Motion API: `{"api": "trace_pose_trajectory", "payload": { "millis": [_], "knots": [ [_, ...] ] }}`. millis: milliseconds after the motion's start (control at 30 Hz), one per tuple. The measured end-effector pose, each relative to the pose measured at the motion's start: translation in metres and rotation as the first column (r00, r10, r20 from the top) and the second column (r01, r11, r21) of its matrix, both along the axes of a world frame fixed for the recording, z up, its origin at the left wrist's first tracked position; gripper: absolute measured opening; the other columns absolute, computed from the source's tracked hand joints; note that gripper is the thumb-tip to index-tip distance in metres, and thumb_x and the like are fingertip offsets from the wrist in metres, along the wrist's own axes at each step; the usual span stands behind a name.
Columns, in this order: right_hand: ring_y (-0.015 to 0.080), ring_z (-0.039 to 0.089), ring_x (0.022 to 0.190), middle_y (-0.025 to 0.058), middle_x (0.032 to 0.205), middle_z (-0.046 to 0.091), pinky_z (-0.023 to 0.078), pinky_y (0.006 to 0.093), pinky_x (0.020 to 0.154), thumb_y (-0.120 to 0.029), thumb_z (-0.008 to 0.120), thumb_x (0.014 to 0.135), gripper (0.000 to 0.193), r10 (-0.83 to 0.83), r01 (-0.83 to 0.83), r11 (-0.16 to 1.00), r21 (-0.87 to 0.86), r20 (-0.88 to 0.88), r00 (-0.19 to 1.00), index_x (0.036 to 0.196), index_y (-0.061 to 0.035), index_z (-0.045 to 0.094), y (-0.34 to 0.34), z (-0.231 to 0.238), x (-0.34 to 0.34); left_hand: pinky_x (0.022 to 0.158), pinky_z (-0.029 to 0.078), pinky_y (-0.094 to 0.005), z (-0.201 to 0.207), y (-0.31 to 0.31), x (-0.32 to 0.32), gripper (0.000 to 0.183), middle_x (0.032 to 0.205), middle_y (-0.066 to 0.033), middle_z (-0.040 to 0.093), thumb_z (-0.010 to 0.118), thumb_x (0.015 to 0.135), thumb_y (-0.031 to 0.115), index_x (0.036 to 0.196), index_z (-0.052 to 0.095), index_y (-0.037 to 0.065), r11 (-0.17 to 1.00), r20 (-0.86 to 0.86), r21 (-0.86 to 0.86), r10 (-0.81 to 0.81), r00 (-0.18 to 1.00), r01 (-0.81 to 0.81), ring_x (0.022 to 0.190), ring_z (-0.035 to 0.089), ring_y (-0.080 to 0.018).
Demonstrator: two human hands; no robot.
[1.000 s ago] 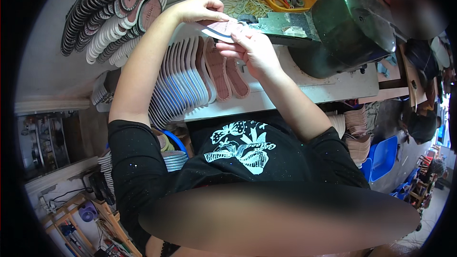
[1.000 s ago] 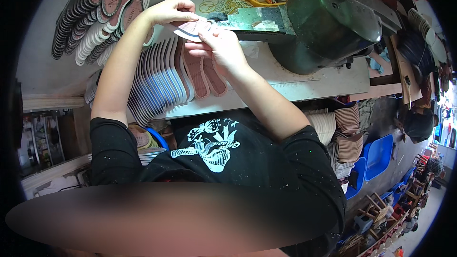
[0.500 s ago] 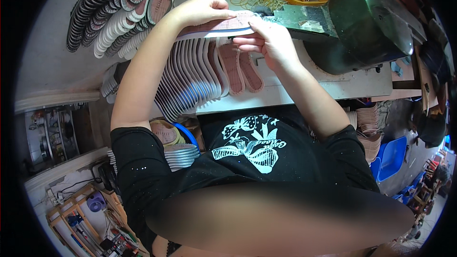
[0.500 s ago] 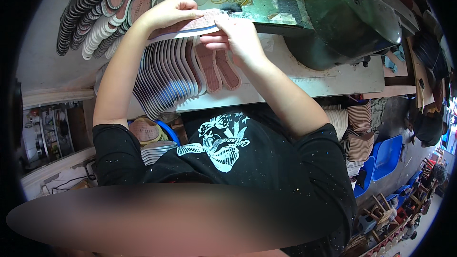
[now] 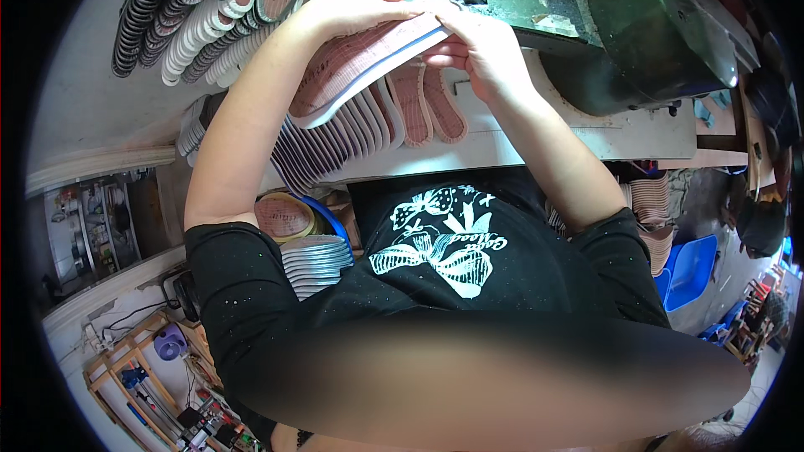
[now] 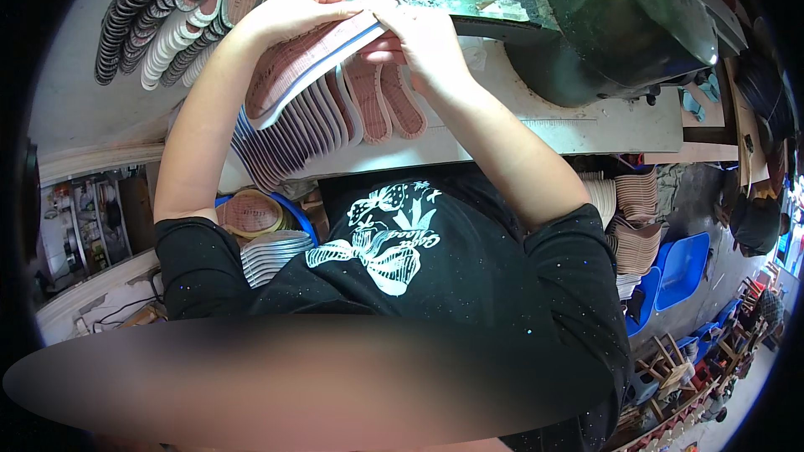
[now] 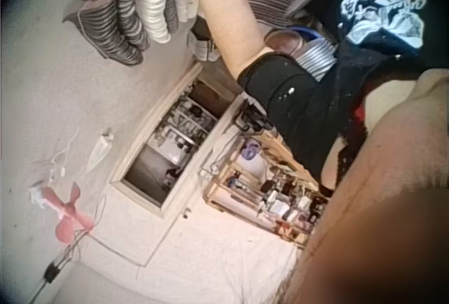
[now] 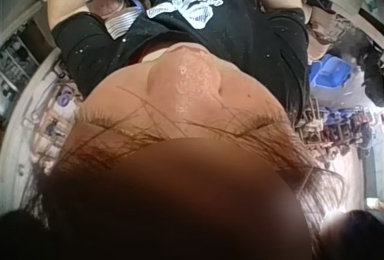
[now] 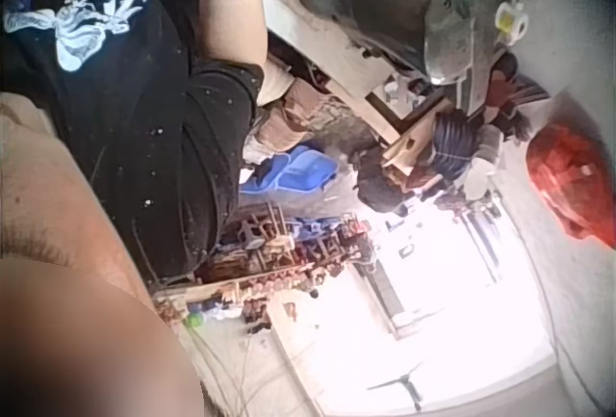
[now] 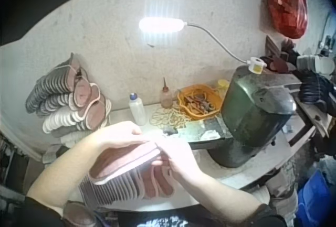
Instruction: Inspecting shoe insoles and applying labels and adhesive to them at a workbench.
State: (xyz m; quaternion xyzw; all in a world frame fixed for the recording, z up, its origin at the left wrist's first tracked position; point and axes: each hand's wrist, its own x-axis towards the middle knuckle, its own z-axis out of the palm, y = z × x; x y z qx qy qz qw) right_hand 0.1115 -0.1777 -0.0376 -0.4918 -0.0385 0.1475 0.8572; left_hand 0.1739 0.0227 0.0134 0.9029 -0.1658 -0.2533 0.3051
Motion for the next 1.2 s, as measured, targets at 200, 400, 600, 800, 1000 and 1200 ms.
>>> {"api": "trace_pose_trajectory", "payload": {
  "millis": [200,400,600,800,1000,1200],
  "knots": [
    [0.0163,0.067,0.065,0.0115,0.081,0.067,0.054,0.0224,0.054,-0.024,0.064,0.086,0.028,-0.011,0.010,1.000,-0.018,-0.010,1.000,0.096,0.0023,0.065,-0.002,-0.002,0.002,0.053,0.040,-0.0180,0.001,-0.005,-0.011,0.033,0.065,0.0043,0.058,0.061,0.089,0.036,0.080,0.066,0.005,0.993,-0.097,-0.053,0.097,0.991,-0.102,0.057,0.049,-0.0012],
    [0.0127,0.063,0.076,0.0067,0.087,0.066,0.050,0.0255,0.064,-0.025,0.067,0.085,0.030,-0.031,0.030,0.997,-0.076,-0.017,0.999,0.101,0.0003,0.065,-0.003,-0.002,0.002,0.047,0.042,-0.0193,-0.001,-0.024,-0.031,0.039,0.063,0.0008,0.059,0.060,0.088,0.043,0.080,0.065,0.006,0.929,-0.184,-0.241,0.240,0.953,-0.280,0.052,0.053,-0.0046],
    [0.0095,0.060,0.075,0.0053,0.089,0.065,0.048,0.0234,0.067,-0.018,0.067,0.084,0.025,0.140,-0.142,0.986,-0.084,-0.034,0.990,0.098,0.0028,0.065,-0.025,0.012,-0.002,0.036,0.045,-0.0223,0.002,-0.029,-0.032,0.044,0.053,-0.0065,0.058,0.056,0.090,0.042,0.073,0.062,0.002,0.885,-0.337,-0.226,0.320,0.885,-0.406,0.037,0.053,-0.0104],
    [0.0081,0.059,0.073,0.0017,0.082,0.066,0.046,0.0241,0.071,-0.017,0.070,0.080,0.022,0.472,-0.484,0.835,-0.263,-0.112,0.874,0.094,0.0001,0.067,-0.059,0.012,-0.037,0.031,0.038,-0.0197,0.003,-0.030,-0.024,0.048,0.043,-0.0045,0.052,0.053,0.092,0.042,0.064,0.058,0.004,0.899,-0.330,-0.211,0.303,0.894,-0.383,0.030,0.047,-0.0084],
    [0.0117,0.061,0.073,0.0069,0.082,0.067,0.048,0.0267,0.069,-0.015,0.072,0.078,0.024,0.167,-0.172,0.974,-0.150,-0.042,0.985,0.090,0.0047,0.067,-0.037,0.001,-0.026,0.042,0.038,-0.0264,0.007,-0.022,0.006,0.055,0.045,0.0006,0.044,0.058,0.082,0.057,0.058,0.056,0.008,0.940,-0.013,0.122,0.321,0.947,-0.317,0.043,0.044,-0.0088],
    [0.0145,0.063,0.074,0.0103,0.082,0.066,0.050,0.0271,0.069,-0.012,0.070,0.080,0.023,-0.027,0.034,0.996,0.079,-0.099,0.995,0.090,0.0081,0.066,-0.003,-0.014,-0.005,0.089,0.044,-0.0277,-0.017,-0.019,0.000,0.048,0.109,-0.0081,0.062,0.070,0.081,0.030,0.114,0.056,-0.004,0.804,-0.195,-0.552,0.131,0.972,-0.219,0.098,0.058,-0.0133]
  ]
}}
